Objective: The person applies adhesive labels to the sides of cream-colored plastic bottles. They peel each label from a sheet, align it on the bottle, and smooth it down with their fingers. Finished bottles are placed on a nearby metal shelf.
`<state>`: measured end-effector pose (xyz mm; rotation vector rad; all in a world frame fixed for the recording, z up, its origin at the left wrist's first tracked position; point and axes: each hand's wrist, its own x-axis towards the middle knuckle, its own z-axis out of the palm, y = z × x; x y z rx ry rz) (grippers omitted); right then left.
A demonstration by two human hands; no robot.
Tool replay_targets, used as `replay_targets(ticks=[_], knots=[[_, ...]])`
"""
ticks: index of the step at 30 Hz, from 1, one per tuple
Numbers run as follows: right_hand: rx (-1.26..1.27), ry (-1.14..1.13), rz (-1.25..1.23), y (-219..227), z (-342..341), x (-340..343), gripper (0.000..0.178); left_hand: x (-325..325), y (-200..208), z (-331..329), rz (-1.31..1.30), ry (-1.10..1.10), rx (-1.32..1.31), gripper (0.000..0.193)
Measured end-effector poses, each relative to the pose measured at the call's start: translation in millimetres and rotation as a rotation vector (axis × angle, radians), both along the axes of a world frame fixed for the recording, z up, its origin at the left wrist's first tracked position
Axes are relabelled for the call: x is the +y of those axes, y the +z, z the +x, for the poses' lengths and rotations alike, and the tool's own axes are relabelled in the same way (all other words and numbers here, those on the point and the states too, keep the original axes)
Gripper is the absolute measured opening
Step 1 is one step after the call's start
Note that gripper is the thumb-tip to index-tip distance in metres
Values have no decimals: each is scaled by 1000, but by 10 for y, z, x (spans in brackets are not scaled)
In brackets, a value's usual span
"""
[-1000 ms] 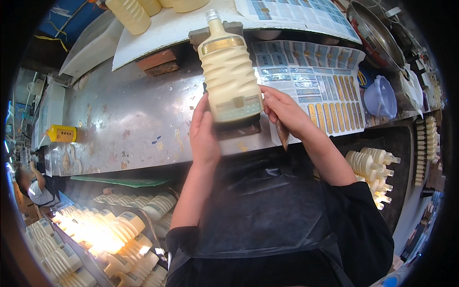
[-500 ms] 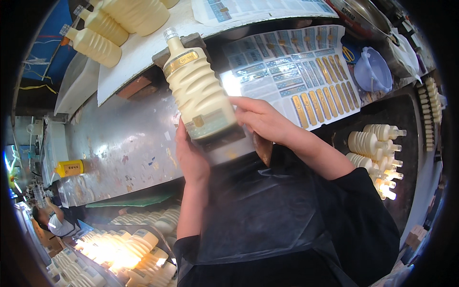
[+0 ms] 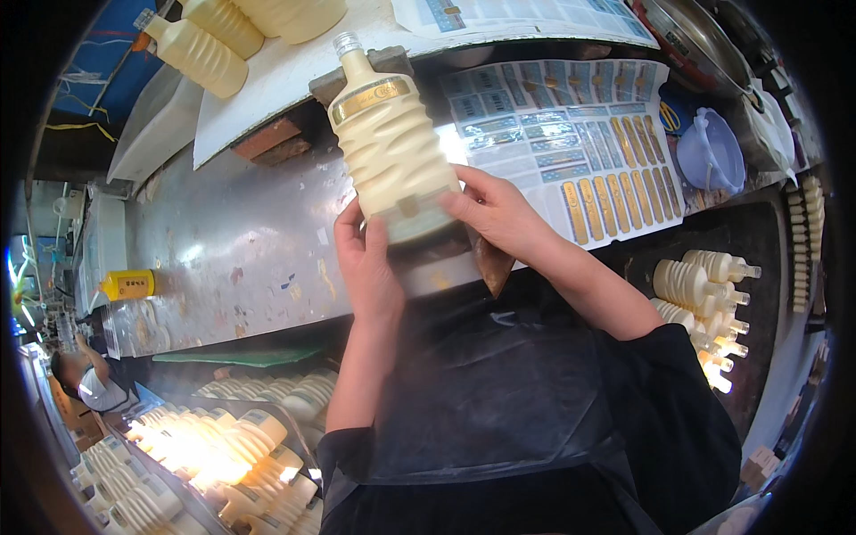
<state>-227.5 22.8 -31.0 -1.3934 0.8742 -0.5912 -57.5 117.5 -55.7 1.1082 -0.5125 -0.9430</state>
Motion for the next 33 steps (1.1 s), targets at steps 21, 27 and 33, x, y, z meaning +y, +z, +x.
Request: replay_targets(ticks=[21,27,33], knots=[[50,17,79,143,-7,34,50,23,-45,33,-28,-16,70,43],[53,19,76,67,-1,13,48,14,33,-26,-16,-5,56,41],[34,17,77,79,2,25,48,7,51,-34,-18,1,50,39]])
